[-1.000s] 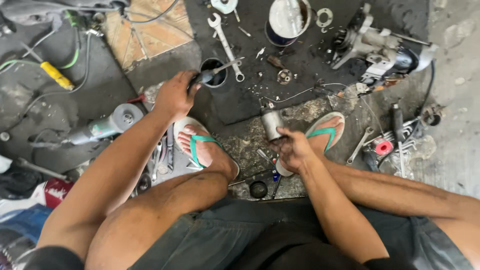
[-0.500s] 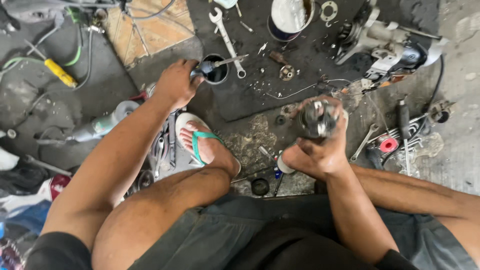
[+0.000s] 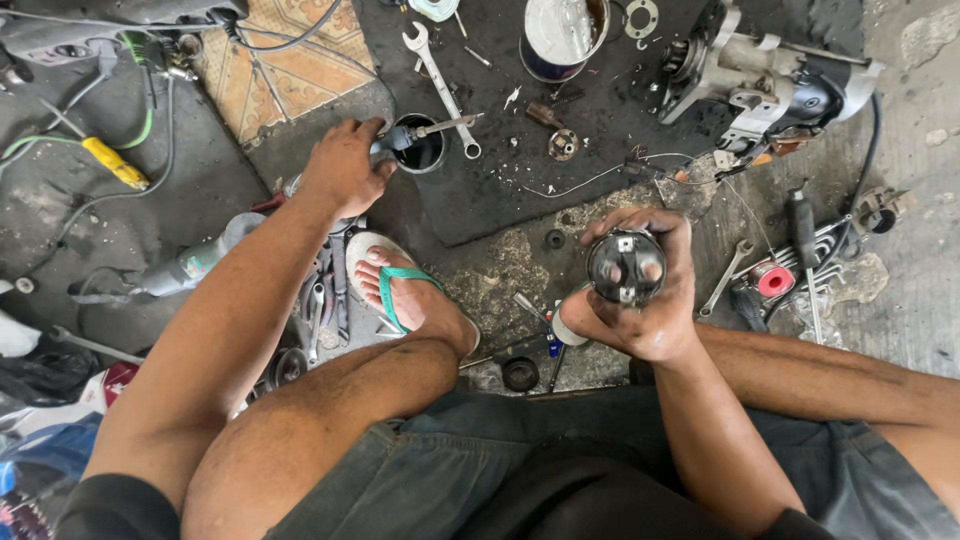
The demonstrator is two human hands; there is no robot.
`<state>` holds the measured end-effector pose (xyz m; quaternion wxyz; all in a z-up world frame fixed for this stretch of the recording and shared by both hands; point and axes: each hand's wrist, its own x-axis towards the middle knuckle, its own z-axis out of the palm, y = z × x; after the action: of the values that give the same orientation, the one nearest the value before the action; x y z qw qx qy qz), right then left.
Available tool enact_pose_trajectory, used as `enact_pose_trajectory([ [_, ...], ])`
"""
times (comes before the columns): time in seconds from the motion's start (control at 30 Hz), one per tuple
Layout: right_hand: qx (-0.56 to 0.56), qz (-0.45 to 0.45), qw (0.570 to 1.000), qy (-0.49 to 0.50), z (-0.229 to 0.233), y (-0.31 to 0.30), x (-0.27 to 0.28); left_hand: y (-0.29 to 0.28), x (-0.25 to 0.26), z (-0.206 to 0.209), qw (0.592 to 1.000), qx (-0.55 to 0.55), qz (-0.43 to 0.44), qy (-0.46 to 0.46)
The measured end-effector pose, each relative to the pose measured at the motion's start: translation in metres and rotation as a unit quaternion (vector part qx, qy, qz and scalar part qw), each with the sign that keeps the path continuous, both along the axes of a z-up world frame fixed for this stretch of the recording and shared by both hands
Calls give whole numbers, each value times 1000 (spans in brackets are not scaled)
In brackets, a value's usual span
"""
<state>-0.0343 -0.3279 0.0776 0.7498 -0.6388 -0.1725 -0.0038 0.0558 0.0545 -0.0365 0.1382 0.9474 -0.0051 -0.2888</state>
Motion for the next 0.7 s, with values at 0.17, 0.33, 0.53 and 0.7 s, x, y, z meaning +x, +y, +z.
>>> enact_pose_trajectory([
  [0.17,-29,-88,896,433,-33,-26,-68,-6,3,17,1000,9,2,29],
  [0.33,-240,-14,924,298,-60,2,-89,3,8,5,998,43,-32,33],
  [0.53,-219,-14,936,275,-51,12,-29,-8,-11,50,990,-32,-73,-117],
  [0.7,-231,-119,911,319,-47,11,15,-46,-39,103,971,-188,37,-144],
])
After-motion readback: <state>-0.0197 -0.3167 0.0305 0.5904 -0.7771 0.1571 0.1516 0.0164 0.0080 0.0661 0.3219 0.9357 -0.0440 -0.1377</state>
